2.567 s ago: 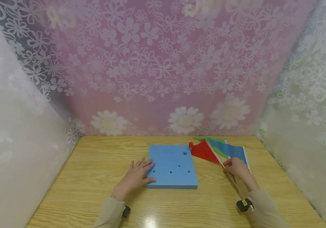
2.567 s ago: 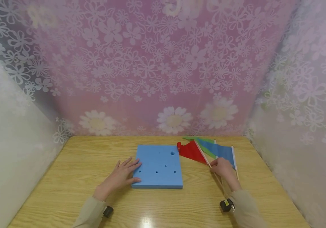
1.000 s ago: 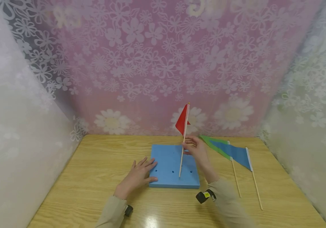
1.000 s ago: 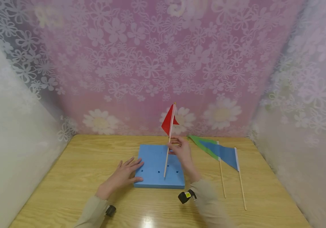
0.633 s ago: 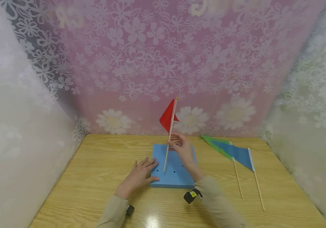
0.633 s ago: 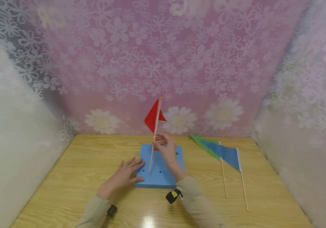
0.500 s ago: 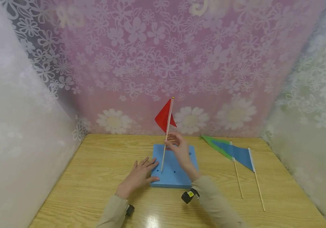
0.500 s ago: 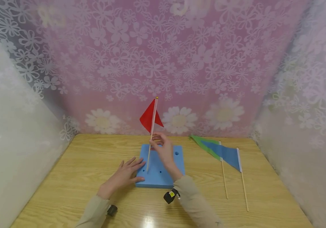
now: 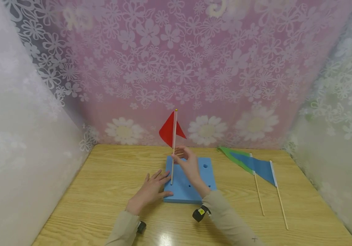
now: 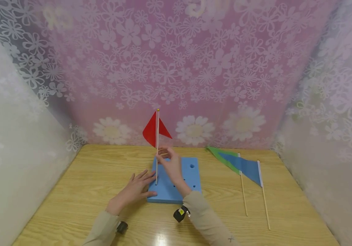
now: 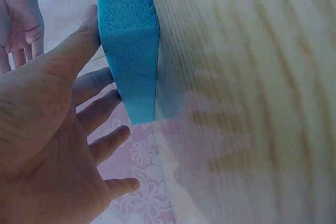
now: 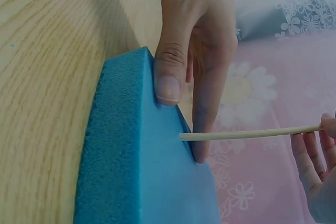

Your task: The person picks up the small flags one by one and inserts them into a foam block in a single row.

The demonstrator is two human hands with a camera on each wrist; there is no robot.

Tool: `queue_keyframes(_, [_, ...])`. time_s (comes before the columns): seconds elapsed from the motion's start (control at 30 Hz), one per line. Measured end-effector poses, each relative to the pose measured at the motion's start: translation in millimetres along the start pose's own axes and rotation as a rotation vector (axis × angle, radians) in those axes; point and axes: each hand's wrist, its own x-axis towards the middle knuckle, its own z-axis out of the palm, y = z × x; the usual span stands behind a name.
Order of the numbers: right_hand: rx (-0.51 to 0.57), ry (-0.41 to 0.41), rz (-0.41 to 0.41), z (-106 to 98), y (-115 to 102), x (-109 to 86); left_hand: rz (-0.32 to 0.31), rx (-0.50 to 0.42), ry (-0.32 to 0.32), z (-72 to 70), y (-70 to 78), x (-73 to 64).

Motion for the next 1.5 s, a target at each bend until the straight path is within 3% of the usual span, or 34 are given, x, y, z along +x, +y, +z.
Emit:
queue_keyframes(0.47, [-0.061,-0.025,0.018,5,0,-11.0,-0.001,-0.007,0.009,1.6,1.0,-0.4])
queue_keyframes(0.7, [-0.119,-0.070,-0.012,7,2,-15.1,-0.002,-0.011,0.015,3.1,-0.9,-0.5])
queue_keyframes(0.97, [-0.158,-0.060,-0.023,7,1,-17.1,-0.001,0.003,0.020,2.7,-2.3,-0.3])
queue_keyframes(1.5, [-0.098,-0.088,0.033,2,3,-16.1,0.002,-0.006,0.014,1.5,-2.1,1.0])
